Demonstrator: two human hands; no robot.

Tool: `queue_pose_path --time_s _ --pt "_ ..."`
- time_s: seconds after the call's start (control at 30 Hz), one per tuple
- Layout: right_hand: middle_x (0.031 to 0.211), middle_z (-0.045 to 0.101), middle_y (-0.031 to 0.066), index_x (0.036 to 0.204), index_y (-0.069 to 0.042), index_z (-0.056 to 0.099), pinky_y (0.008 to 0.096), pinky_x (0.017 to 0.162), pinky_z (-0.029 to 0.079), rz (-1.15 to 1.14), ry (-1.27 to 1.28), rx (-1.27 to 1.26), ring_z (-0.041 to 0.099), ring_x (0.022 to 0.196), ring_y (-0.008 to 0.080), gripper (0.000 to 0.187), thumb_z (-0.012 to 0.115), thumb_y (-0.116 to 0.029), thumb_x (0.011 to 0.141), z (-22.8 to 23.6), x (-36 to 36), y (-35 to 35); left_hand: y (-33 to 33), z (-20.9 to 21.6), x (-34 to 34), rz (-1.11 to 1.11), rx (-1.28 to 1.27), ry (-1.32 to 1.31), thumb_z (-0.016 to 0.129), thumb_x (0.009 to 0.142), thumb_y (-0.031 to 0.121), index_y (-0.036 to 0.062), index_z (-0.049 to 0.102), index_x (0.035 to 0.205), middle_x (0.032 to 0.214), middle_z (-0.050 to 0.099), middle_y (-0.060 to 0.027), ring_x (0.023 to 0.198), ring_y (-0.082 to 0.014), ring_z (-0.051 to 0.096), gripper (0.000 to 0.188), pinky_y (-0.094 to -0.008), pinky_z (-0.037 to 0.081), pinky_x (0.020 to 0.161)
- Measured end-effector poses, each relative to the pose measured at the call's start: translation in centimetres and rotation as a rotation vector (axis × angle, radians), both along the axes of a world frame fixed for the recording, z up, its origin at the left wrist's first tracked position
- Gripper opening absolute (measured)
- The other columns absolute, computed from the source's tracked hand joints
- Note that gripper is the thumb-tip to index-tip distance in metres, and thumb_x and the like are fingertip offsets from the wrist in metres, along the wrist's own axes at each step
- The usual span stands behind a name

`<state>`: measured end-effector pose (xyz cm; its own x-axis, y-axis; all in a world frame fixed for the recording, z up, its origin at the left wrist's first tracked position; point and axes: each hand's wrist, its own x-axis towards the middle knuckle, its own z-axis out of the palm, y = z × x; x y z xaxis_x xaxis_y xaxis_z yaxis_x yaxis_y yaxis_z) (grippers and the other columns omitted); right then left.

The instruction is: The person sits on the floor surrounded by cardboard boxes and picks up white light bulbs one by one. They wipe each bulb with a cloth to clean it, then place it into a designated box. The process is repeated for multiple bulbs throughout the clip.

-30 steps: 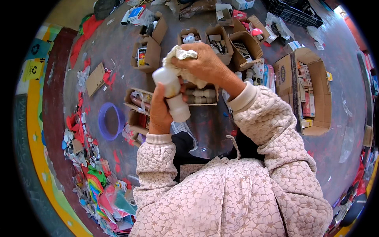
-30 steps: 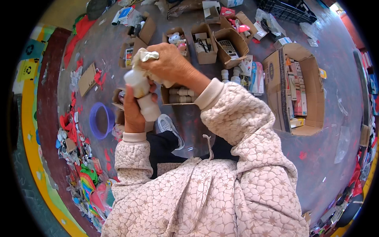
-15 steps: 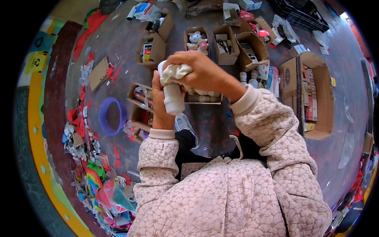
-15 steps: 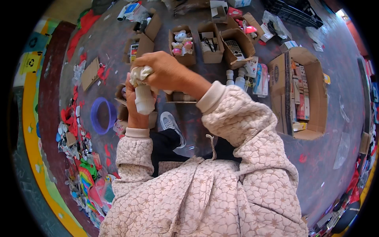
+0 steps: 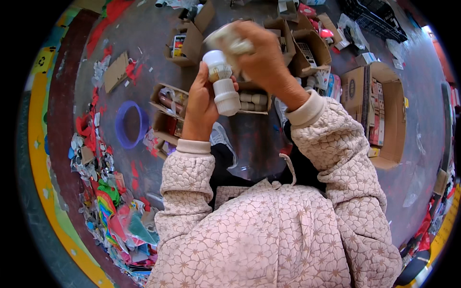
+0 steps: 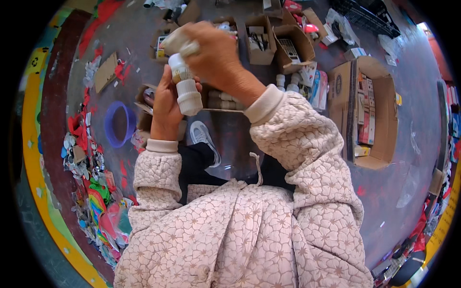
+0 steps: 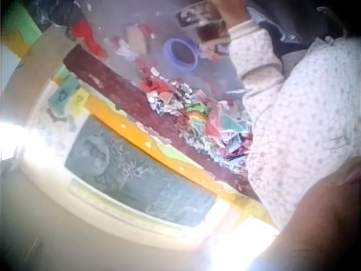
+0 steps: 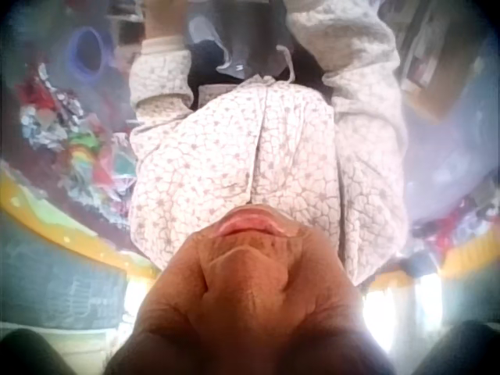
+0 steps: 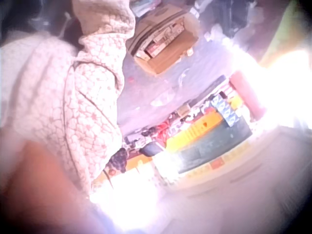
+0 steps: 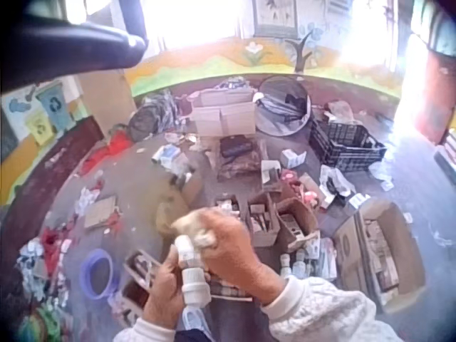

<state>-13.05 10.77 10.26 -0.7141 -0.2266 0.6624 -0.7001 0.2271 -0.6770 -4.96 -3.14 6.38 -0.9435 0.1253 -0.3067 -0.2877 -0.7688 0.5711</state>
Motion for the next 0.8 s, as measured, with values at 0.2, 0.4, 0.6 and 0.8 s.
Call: queue_pose_path --time_s 0.2,0.4,0.6,0.8 --pt "0.071 0.062 0.0149 0.083 -0.011 0.067 0.0385 0.063 0.049 0.015 -0.34 0.267 0.062 0.069 0.0298 0.024 0.056 -0.03 0.074 -0.9 -2.1 1.3 -2.4 1.1 -0.3 0.232 0.167 0.079 0.038 0.093 0.042 -0.0036 0.039 0.118 0.1 0.055 -0.0185 0.082 -0.0259 0.058 0.051 -0.0384 0.052 0.073" --pt "0.079 0.063 0.0109 0.099 -0.013 0.064 0.0321 0.061 0.049 0.196 -0.408 0.376 0.062 0.069 0.0246 0.022 0.062 -0.013 0.077 -1.4 -1.7 2.2 -1.6 0.3 -0.7 0.311 -0.123 -0.054 0.038 0.095 0.035 0.0009 0.037 0.12 0.099 0.054 -0.0176 0.085 -0.0276 0.056 0.042 -0.0458 0.049 0.077" --pt "0.086 0.062 0.012 0.113 -0.015 0.056 0.0383 0.066 0.05 0.323 -0.118 0.805 0.062 0.079 0.0294 0.046 0.063 -0.002 0.069 -1.4 1.2 0.5 -2.5 -1.2 -1.3 0.374 -0.002 -0.21 0.039 0.095 0.029 0.0036 0.034 0.123 0.101 0.053 -0.0186 0.089 -0.0308 0.055 0.037 -0.0512 0.046 0.081" --pt "0.061 0.059 0.0121 0.074 0.003 0.066 0.0306 0.053 0.044 0.389 -0.72 0.427 0.056 0.055 0.0182 0.04 0.063 -0.037 0.079 -1.6 -0.2 0.6 -1.2 -0.4 -1.7 0.169 -0.072 -0.054 0.04 0.095 0.028 0.0011 0.039 0.119 0.106 0.053 -0.0152 0.098 -0.0267 0.054 0.036 -0.0443 0.044 0.088"
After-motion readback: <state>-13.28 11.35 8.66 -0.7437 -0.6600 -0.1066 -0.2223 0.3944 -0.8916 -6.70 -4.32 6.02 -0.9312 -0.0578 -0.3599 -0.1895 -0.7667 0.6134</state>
